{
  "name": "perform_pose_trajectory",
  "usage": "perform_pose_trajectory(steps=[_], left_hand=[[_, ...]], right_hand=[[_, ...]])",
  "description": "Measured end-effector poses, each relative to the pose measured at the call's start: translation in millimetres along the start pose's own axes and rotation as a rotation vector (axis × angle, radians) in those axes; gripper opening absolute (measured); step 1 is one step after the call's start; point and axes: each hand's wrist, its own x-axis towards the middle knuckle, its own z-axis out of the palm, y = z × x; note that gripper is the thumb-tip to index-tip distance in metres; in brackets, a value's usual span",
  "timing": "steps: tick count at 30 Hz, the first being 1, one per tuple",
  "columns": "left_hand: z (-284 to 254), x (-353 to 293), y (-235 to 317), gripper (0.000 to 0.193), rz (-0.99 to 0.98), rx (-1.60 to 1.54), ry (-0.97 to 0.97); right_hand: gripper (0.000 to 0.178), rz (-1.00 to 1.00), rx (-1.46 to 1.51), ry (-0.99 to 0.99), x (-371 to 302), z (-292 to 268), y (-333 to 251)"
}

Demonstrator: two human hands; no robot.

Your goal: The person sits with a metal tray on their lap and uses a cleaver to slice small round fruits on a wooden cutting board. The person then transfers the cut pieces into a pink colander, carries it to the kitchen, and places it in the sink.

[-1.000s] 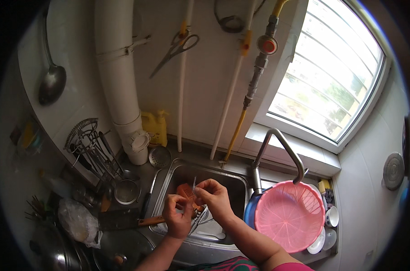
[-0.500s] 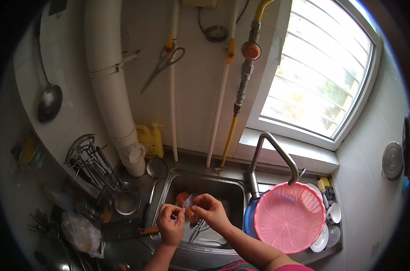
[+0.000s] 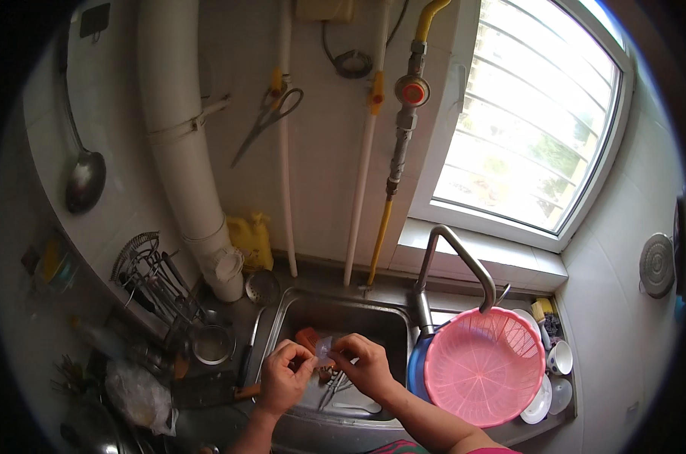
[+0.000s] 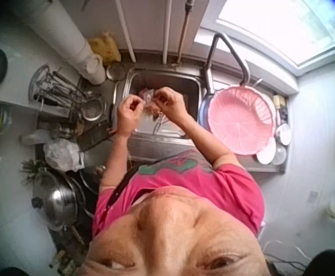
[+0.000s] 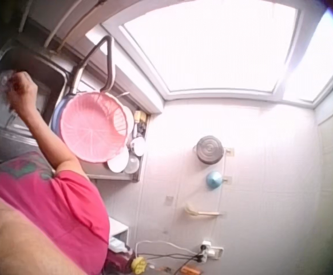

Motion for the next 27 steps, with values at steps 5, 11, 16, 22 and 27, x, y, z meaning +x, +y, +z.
perform_pose_trajectory(steps=[5,11,16,22,27], left_hand=[[-10,2,13,0.011,-0.052,-0.01,-0.094],[-14,13,24,0.01,-0.016,0.065,-0.129],[-9,12,21,0.009,0.015,0.133,-0.048],[5,4,8,0.012,-0.038,0.047,0.203],[35,-31,-28,0.011,-0.159,-0.097,0.131]], right_hand=[[0.016,-0.107,-0.022,-0.031,-2,0,-2],[0.014,-0.069,-0.042,-0.091,-8,-5,-8],[0.013,-0.057,-0.098,-0.053,-8,0,-9],[0.013,0.029,-0.124,0.084,15,-10,-1],[0.013,0.07,-0.081,0.162,63,-26,-13]])
